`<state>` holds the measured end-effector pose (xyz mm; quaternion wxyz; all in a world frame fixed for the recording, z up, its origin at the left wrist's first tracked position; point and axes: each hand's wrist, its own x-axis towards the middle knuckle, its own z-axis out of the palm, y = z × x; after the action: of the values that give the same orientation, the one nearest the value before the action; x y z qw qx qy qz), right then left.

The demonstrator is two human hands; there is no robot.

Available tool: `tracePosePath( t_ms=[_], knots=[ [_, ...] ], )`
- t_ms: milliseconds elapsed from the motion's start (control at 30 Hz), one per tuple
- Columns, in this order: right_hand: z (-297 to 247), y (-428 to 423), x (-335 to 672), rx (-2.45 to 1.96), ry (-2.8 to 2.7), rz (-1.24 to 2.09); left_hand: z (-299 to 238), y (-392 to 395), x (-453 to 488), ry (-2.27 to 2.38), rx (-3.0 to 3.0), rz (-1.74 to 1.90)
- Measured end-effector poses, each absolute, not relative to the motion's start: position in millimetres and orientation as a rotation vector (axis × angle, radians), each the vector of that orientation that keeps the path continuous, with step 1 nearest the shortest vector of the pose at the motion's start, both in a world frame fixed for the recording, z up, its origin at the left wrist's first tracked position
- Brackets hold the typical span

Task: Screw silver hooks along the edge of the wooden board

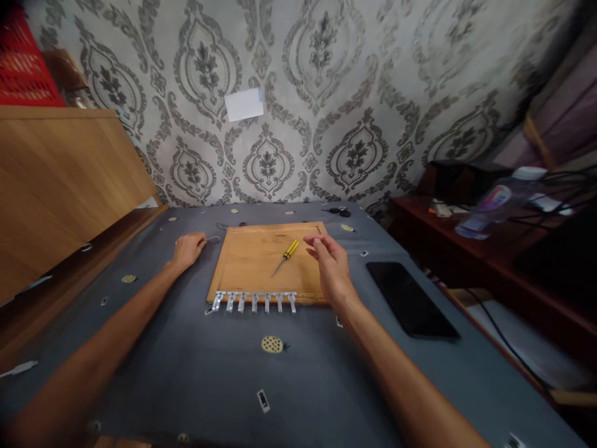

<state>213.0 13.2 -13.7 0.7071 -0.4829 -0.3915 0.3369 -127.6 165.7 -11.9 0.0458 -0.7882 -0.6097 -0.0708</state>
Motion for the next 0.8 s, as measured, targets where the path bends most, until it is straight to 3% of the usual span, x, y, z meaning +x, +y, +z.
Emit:
tracePosePath(
  t_ms=[267,567,700,800],
  knots=[
    [-19.0,12.9,209.8,-1.085,-0.904,0.789,-14.6,159.4,-132.0,-1.867,-2.429,-0.371],
    [-6.9,4.9,203.6,-1.064,-1.078,0.788,12.2,143.8,-116.7,-1.763,-2.454,-1.034],
    [15.3,-20.7,187.3,-1.105,-1.427,0.54,31.4,112.9,-85.3,-1.619,-2.747,-1.272],
    [24.6,-52.1,175.1,-1.14,-1.669,0.357,44.5,72.9,-59.6,-1.372,-3.357,-1.474]
  ],
)
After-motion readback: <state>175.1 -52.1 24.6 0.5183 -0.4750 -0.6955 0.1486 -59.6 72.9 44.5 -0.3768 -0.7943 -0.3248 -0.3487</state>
